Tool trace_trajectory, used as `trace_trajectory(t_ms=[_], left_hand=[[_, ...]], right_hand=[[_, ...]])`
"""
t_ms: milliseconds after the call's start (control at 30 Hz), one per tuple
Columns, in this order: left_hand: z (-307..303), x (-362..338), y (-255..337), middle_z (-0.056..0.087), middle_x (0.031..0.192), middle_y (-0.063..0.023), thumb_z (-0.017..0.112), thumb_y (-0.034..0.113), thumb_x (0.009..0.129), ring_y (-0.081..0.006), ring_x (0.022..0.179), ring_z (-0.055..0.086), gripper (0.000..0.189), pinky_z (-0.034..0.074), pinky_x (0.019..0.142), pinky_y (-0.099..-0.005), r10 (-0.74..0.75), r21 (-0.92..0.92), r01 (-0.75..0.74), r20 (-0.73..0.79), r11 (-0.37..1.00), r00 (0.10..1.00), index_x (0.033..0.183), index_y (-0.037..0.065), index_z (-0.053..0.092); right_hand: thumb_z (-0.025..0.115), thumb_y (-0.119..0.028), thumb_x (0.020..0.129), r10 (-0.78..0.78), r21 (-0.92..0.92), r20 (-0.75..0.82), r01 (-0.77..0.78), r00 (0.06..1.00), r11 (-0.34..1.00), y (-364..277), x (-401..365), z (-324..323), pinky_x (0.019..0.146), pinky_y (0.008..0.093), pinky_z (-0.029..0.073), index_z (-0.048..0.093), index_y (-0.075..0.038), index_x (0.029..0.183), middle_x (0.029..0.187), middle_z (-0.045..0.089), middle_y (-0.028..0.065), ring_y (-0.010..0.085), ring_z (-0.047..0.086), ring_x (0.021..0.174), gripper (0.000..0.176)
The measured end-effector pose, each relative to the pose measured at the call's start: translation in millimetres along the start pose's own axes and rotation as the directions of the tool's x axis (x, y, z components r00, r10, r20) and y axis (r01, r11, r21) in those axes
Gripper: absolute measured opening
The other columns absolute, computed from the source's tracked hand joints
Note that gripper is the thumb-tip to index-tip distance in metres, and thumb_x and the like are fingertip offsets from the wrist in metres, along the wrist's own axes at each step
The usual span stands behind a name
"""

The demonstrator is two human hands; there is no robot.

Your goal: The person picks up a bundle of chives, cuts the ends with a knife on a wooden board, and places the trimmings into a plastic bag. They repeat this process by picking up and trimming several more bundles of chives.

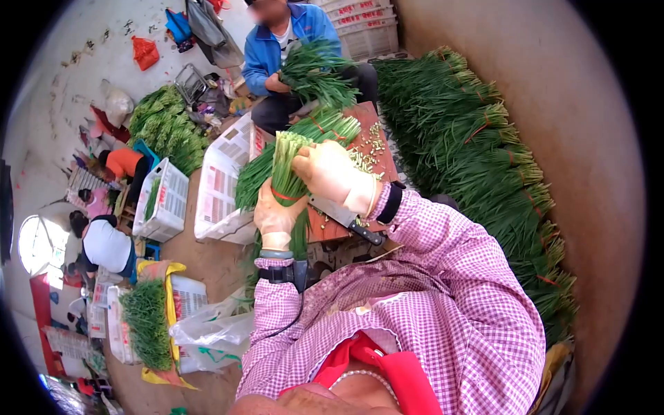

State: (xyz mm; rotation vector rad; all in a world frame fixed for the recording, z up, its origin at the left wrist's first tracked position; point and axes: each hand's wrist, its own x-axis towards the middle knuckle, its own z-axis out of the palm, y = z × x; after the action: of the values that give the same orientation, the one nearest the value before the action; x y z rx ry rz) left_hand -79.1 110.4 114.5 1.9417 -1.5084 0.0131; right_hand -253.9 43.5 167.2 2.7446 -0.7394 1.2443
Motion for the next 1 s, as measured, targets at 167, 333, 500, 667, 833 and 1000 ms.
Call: trace_trajectory(t_ms=[167,333,500,667,833,1000], left_hand=[[1,4,-13,0.061,0.121,-0.0151,0.088,0.044,0.056,-0.034,0.11,0.06,0.09,0.049,0.093,-0.043,-0.004,-0.166,0.0,-0.026,0.986,1.0,0.129,0.007,0.05],[2,4,-19,0.065,0.117,-0.0151,0.091,0.03,0.057,-0.0316,0.107,0.063,0.083,0.049,0.094,-0.0396,-0.046,-0.409,0.024,-0.044,0.912,0.998,0.126,0.003,0.053],[-4,-4,-8,0.066,0.112,-0.0083,0.09,0.018,0.068,-0.0202,0.098,0.063,0.069,0.051,0.088,-0.0339,-0.092,-0.845,0.025,-0.029,0.533,0.995,0.124,0.002,0.054],[1,-8,-4,0.064,0.115,-0.0075,0.084,0.015,0.076,-0.0178,0.099,0.062,0.063,0.051,0.088,-0.0316,-0.116,-0.956,0.061,0.028,0.288,0.993,0.128,0.003,0.052],[-12,-13,-32,0.057,0.126,-0.0092,0.073,0.04,0.087,-0.0199,0.109,0.056,0.069,0.045,0.094,-0.0321,0.006,-0.93,0.134,0.145,0.341,0.989,0.135,0.0,0.045],[-28,-35,-27,0.053,0.131,-0.0099,0.073,0.053,0.082,-0.0216,0.116,0.052,0.083,0.044,0.098,-0.0354,0.169,-0.947,0.287,0.309,0.142,0.936,0.14,0.002,0.042]], right_hand=[[0.068,-0.01,0.089,-0.125,0.83,0.517,-0.461,0.847,0.315,-4,-4,-62,0.066,0.0268,0.05,0.069,0.001,0.087,0.085,0.071,0.003,0.01,0.065,0.078,0.011],[0.071,-0.028,0.089,-0.352,0.501,0.858,-0.46,0.375,0.733,-16,-31,-62,0.075,0.034,0.053,0.069,0.0,0.11,0.094,0.072,0.0142,0.0225,0.068,0.085,0.035],[0.072,-0.048,0.083,0.273,0.415,0.552,-0.543,0.788,0.73,1,-48,-15,0.088,0.0365,0.05,0.047,0.002,0.134,0.107,0.065,0.0249,0.0351,0.064,0.101,0.076],[0.083,-0.044,0.073,0.226,0.621,0.36,-0.413,0.905,0.666,-12,-76,65,0.11,0.0376,0.036,0.013,0.003,0.151,0.14,0.044,0.029,0.0363,0.044,0.132,0.115],[0.085,-0.022,0.076,0.235,0.719,0.519,-0.569,0.822,0.4,-19,-74,54,0.109,0.0339,0.035,0.021,0.001,0.152,0.144,0.045,0.0169,0.0227,0.043,0.131,0.102],[0.084,-0.017,0.076,0.212,0.78,0.521,-0.562,0.827,0.273,-15,-75,52,0.109,0.0332,0.035,0.028,0.001,0.149,0.143,0.047,0.0136,0.021,0.044,0.13,0.094]])
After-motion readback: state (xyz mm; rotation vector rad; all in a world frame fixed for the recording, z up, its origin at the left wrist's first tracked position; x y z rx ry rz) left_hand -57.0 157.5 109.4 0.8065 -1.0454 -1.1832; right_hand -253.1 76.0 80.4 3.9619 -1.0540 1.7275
